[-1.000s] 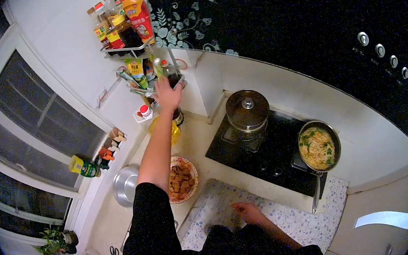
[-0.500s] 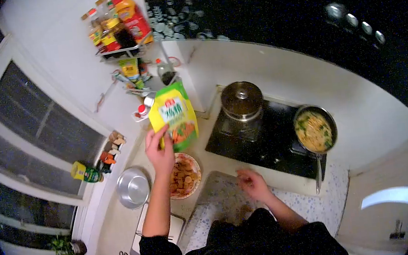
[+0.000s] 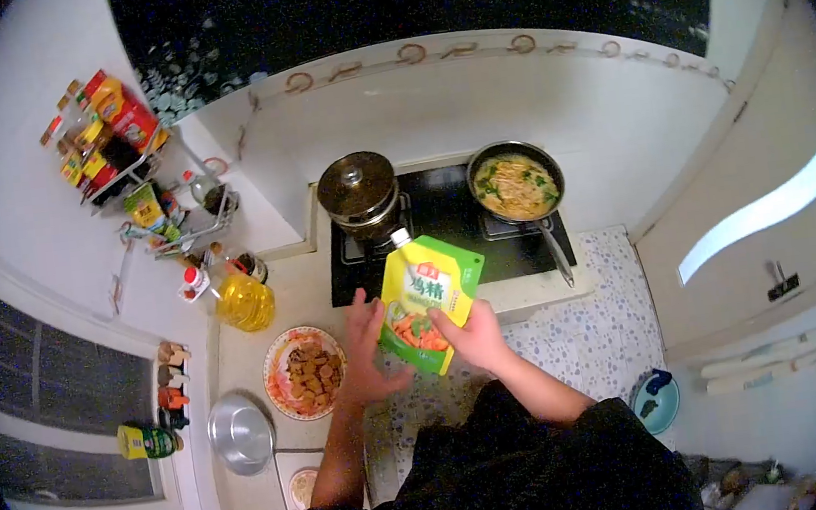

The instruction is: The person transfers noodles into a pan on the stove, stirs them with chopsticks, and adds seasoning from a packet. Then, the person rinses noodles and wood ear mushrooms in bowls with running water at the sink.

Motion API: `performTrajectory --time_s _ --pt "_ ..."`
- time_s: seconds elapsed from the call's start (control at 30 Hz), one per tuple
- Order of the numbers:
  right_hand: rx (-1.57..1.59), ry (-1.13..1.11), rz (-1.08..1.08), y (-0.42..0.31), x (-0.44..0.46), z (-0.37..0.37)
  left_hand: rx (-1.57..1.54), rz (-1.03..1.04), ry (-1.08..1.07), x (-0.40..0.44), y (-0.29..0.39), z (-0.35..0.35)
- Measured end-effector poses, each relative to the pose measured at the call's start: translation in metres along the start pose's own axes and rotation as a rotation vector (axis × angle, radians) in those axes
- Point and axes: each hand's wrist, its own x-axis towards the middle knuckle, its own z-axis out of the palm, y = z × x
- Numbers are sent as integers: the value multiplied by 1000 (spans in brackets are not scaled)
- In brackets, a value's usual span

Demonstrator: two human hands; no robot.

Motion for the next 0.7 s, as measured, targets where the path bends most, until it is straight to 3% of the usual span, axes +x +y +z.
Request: performTrajectory --time_s 0.13,0.2,0.23,0.27,0.33,0.4,0.47,0.63,0.7 --pt "30 53 -52 -15 -17 -18 213 70 -88 4 9 52" --pt "-12 32 -152 -20 -25 -31 141 93 42 12 8 77" --pt "-63 -101 -166 -30 -22 -52 105 106 107 18 6 91" --pt "-2 -51 -262 -39 -19 -66 -115 -53 97 19 4 105" --pt "125 102 -138 -43 -12 -119 -543 -381 70 24 9 133" --pt "-107 341 -33 -51 7 -168 -799 -467 48 45 28 154" --pt "-80 316 29 -41 16 -221 -1000 -563 5 64 47 179" --pt "-115 272 177 -47 25 -310 -1112 -732 -151 96 47 250" --pt "-177 229 127 -50 30 -336 -1111 -792 -166 105 49 277"
